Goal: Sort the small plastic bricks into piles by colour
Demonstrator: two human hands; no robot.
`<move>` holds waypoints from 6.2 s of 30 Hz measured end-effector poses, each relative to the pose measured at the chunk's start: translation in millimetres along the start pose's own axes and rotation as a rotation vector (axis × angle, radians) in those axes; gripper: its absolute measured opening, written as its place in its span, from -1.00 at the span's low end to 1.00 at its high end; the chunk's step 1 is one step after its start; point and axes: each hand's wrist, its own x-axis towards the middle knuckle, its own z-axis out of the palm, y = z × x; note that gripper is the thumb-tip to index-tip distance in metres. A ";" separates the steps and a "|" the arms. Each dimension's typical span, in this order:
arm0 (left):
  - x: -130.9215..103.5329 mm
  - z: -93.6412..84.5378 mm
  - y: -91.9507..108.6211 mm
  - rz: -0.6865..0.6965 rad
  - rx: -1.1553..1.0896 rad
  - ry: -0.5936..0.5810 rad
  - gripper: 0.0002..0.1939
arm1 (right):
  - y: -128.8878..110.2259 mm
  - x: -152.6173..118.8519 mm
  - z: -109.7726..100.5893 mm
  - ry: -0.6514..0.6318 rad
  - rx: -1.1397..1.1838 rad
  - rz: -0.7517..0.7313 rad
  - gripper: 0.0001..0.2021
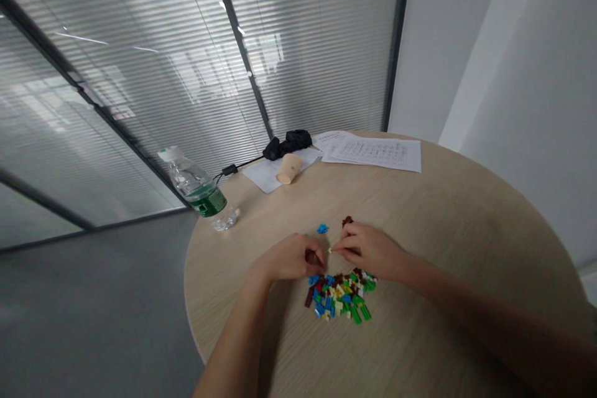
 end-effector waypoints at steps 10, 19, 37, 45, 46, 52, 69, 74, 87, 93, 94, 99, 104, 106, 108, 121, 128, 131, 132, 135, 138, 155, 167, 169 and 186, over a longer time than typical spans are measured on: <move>-2.1 -0.6 -4.5 -0.004 -0.100 -0.084 -0.85 | -1.6 -1.9 -7.4 0.045 0.063 0.045 -0.80; 1.8 2.6 -6.6 0.006 -0.076 -0.063 -0.84 | -2.5 -1.8 -8.3 0.026 0.074 0.068 -0.81; 20.5 16.6 5.0 0.079 -0.298 0.343 -0.74 | -12.2 -0.6 -11.4 0.080 0.314 0.224 -0.85; 17.8 11.6 2.5 -0.014 -0.065 0.430 -0.70 | 10.7 -0.5 -22.1 0.241 0.052 0.287 -0.85; 16.6 10.1 1.8 -0.037 -0.010 0.429 -0.71 | 16.0 -0.5 -22.8 0.269 0.018 0.319 -0.85; 12.9 7.3 1.2 -0.041 0.174 0.341 -0.75 | 38.5 0.3 -18.3 0.263 -0.042 0.385 -0.83; 13.4 8.7 -1.8 0.016 0.200 0.252 -0.77 | 50.5 -3.0 -17.1 0.188 -0.089 0.315 -0.82; 14.1 9.8 -0.3 0.003 0.210 0.237 -0.77 | 53.7 -3.9 -14.8 0.183 -0.083 0.294 -0.81; 13.8 9.6 -2.4 -0.002 0.197 0.221 -0.80 | 17.9 -2.4 -19.9 0.106 0.050 0.041 -0.84; 12.4 8.9 -0.5 0.007 0.204 0.217 -0.82 | -17.7 -6.9 -15.0 -0.102 0.149 -0.216 -0.83; 12.1 8.7 -0.1 0.010 0.204 0.231 -0.82 | -19.8 -7.3 -14.1 -0.114 0.157 -0.219 -0.82; 11.5 7.2 -0.5 0.016 0.197 0.290 -0.79 | -18.4 -6.9 -9.5 -0.154 0.155 -0.245 -0.75; 11.7 6.9 -2.2 0.036 0.187 0.292 -0.78 | -17.3 -7.0 -8.0 -0.182 0.146 -0.241 -0.77; 11.5 7.1 -2.3 0.032 0.178 0.287 -0.78 | -18.8 -7.2 -9.1 -0.189 0.143 -0.221 -0.80; 11.4 7.4 -1.9 0.037 0.161 0.283 -0.79 | -20.0 -7.2 -10.1 -0.193 0.144 -0.207 -0.81; 8.3 5.8 1.8 0.102 -0.066 0.206 -0.83 | -6.5 -2.4 -20.8 -0.027 0.203 -0.078 -0.85; 5.8 10.7 6.9 0.119 -0.204 0.000 -0.85 | 29.4 -0.4 -22.2 0.202 0.062 0.266 -0.89; 5.6 11.4 7.4 0.123 -0.187 -0.042 -0.83 | 37.1 -0.2 -18.7 0.214 0.028 0.280 -0.89; 5.6 11.2 7.5 0.121 -0.186 -0.051 -0.83 | 38.7 -0.3 -17.7 0.210 0.028 0.276 -0.88; 5.5 10.3 7.6 0.116 -0.171 -0.040 -0.83 | 43.6 -1.1 -16.6 0.214 0.022 0.291 -0.88; 5.7 10.1 7.2 0.118 -0.154 -0.024 -0.83 | 49.3 -1.9 -17.4 0.254 0.017 0.369 -0.88; 6.2 9.3 6.3 0.108 -0.158 -0.027 -0.82 | 50.3 -5.0 -36.9 0.139 -0.071 0.398 -0.86; 11.6 10.1 1.8 0.117 -0.131 0.199 -0.83 | 47.8 -9.2 -34.6 -0.010 -0.073 0.359 -0.88; 12.7 9.5 3.3 0.124 -0.106 0.326 -0.81 | 39.8 -6.7 -30.9 0.055 0.054 0.346 -0.89; 20.1 19.0 11.2 0.182 -0.030 0.495 -0.88 | -0.1 3.4 -8.1 0.120 1.003 0.459 -0.75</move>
